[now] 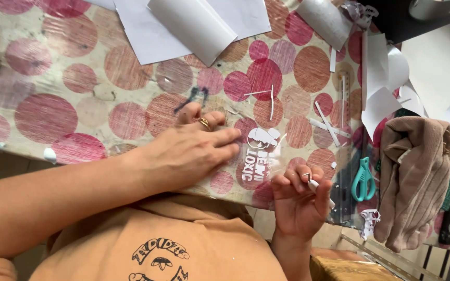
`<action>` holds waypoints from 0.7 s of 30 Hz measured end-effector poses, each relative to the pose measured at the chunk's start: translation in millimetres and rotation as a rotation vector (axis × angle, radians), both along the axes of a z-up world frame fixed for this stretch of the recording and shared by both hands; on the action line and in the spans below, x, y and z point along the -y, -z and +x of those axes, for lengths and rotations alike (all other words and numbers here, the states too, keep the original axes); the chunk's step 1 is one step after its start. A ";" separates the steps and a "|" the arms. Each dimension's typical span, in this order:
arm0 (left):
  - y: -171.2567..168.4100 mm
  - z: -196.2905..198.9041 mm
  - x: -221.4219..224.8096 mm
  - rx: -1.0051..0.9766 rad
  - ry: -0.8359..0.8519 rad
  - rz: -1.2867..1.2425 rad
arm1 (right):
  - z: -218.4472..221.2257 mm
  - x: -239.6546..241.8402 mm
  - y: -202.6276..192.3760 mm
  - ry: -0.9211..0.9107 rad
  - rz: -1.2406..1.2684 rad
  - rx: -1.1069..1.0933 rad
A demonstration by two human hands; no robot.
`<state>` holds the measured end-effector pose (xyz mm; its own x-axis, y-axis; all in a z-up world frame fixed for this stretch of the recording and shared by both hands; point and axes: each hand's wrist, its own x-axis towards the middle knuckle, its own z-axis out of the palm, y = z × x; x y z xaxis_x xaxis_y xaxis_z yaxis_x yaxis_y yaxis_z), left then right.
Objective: Weeding excess vinyl from a cut sticker design using a specialized tool
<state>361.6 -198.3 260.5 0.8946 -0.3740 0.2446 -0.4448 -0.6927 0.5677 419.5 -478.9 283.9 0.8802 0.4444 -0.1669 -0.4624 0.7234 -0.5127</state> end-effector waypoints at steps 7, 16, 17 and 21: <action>2.7 3.3 8.8 0.134 -0.055 0.167 | 2.6 13.1 -4.1 0.013 -0.060 -0.012; -9.6 10.1 1.3 0.098 -0.049 0.036 | 10.0 37.1 -13.6 0.001 0.025 -0.036; -14.4 11.1 -0.5 0.071 -0.040 0.016 | 11.1 41.2 -14.3 0.002 -0.010 0.002; -11.0 17.1 -1.9 0.071 -0.055 -0.054 | 15.8 47.1 -19.0 -0.009 -0.100 0.157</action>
